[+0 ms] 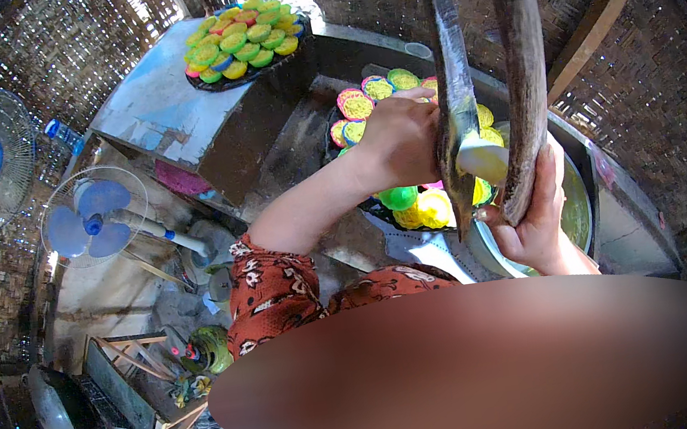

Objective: The person scoops yellow batter from a metal bowl and loads it into a manual cake press. They then press the batter into colorful plastic molds arranged on a tray, releasing patterned cakes into each mold. The process repeats continuously across the tray.

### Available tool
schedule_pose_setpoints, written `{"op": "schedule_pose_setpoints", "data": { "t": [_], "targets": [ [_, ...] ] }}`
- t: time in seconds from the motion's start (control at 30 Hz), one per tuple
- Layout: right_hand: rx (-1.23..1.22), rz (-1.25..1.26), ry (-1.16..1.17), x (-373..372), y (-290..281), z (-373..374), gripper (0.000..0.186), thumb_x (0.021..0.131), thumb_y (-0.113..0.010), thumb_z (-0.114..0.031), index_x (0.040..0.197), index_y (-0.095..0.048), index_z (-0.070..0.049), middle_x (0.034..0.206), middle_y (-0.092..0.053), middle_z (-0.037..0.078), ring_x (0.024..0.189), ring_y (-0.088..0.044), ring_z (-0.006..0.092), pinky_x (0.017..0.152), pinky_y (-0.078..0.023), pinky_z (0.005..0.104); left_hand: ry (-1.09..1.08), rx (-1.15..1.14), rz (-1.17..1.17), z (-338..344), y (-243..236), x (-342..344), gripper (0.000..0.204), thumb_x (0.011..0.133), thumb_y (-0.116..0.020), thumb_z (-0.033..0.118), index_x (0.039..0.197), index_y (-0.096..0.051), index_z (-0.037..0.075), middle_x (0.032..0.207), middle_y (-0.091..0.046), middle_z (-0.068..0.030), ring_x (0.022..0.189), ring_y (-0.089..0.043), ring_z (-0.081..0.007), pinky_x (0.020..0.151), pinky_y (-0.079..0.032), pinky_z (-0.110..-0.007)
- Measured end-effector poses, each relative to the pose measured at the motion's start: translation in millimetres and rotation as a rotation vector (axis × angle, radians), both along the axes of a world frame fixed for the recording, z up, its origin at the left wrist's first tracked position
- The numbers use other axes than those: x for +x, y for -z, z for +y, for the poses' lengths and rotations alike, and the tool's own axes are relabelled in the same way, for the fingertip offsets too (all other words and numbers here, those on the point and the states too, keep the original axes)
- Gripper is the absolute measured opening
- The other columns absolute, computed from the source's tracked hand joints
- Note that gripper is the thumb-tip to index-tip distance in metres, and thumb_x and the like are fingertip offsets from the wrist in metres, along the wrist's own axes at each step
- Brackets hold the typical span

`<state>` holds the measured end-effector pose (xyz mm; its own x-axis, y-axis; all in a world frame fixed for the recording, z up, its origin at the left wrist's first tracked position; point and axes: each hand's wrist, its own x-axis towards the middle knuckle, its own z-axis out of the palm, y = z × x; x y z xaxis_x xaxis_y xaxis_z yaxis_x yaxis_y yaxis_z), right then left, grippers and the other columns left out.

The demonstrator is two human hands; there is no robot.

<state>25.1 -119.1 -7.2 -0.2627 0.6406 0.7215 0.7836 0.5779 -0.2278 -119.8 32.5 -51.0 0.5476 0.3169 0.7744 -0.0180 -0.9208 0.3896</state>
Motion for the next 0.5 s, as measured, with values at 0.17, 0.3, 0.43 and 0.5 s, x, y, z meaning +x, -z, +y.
{"op": "schedule_pose_setpoints", "data": {
  "t": [0.17,0.3,0.43,0.5],
  "targets": [
    [-0.579,0.273,0.007,18,0,7,0.101,0.064,-0.071,-0.028,0.140,-0.005,-0.013,0.131,-0.029,0.021,0.109,-0.041,0.0333,0.087,-0.038,0.0445,-0.203,-0.027,0.180,1,-10,-16,0.036,0.060,-0.069,0.036,0.084,-0.060,0.011,0.075,-0.061,-0.0071,0.073,-0.061,-0.0276,0.072,-0.049,-0.036],
    [-1.267,0.821,-0.258,55,43,-12,0.108,0.061,-0.062,-0.065,0.138,-0.014,-0.008,0.127,-0.038,0.015,0.102,-0.048,0.0266,0.084,-0.039,0.0420,-0.080,-0.135,0.124,0,-12,-20,0.068,0.060,-0.072,0.039,0.119,-0.048,0.013,0.095,-0.062,-0.0116,0.087,-0.060,-0.0275,0.076,-0.048,-0.035],
    [-1.537,0.952,-0.374,60,41,-24,0.102,0.063,-0.060,-0.064,0.136,-0.017,-0.006,0.126,-0.040,0.014,0.103,-0.048,0.0258,0.085,-0.039,0.0410,1.094,-0.814,-0.178,25,-46,-42,0.100,0.056,-0.079,0.017,0.134,-0.020,-0.002,0.137,-0.029,-0.0182,0.125,-0.031,-0.0298,0.103,-0.026,-0.043],
    [-1.585,0.982,-0.339,61,32,-26,0.100,0.064,-0.059,-0.063,0.135,-0.019,-0.006,0.125,-0.041,0.014,0.103,-0.048,0.0254,0.086,-0.038,0.0404,1.350,-0.992,-0.499,19,-87,-42,0.108,0.054,-0.081,0.035,0.138,-0.018,0.012,0.140,-0.015,-0.0238,0.124,-0.026,-0.0446,0.100,-0.027,-0.052]
  ]
}}
